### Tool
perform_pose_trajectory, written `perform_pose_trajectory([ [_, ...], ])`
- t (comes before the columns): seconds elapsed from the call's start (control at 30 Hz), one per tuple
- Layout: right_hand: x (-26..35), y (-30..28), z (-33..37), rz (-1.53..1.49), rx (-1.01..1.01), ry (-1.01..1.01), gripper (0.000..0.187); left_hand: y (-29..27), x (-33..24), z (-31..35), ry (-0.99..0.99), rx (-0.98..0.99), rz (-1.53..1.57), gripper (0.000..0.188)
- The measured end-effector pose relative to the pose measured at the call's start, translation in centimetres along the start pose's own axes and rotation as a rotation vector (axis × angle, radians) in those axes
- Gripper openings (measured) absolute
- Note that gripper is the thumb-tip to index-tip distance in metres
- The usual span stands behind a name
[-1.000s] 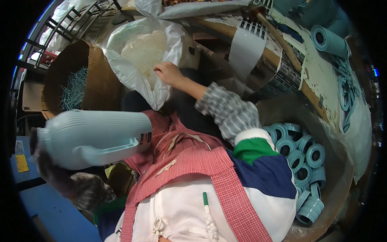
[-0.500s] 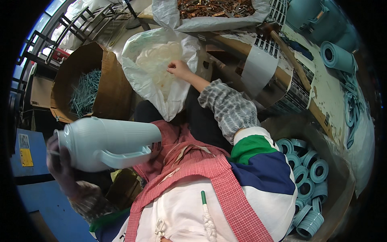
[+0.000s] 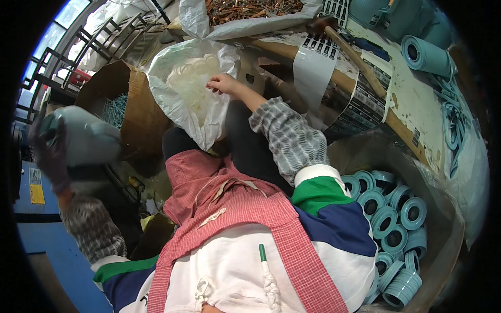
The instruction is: The person repeatedly picks up light blue plastic kettles, removes a sticker from the body, and attaches a handle to the top. The person then places the assembled kettle aside and repeats the process with another unit.
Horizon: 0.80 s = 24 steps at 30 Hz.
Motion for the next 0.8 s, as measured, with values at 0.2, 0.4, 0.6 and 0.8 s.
perform_pose_trajectory([
  [0.2,1.3,-2.3,2.4,-0.088,-0.180,-0.109,0.017,0.9,-4.0,-2.1,0.173,-0.224,0.107,0.039],
  [0.4,10.5,-4.9,10.1,-0.352,-0.231,-0.505,0.025,9.0,-15.5,2.7,-0.004,-0.031,0.572,0.058],
  [0.6,21.0,-3.8,16.3,-0.402,-0.004,-0.402,0.017,12.6,-21.0,4.0,-0.300,-0.016,0.629,0.088],
  [0.8,21.1,-1.6,17.1,0.373,-0.184,-0.703,0.018,14.9,-21.3,4.9,-0.802,0.308,1.409,0.094],
])
Point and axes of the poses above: each hand's wrist, its own z-axis away from the middle knuckle, its own y-axis out of the palm, x = y × z, the point moved 3 cm from there along -z, towards the middle knuckle, and after that the axes turned 15 degrees about -x, right-handed, at the moved point
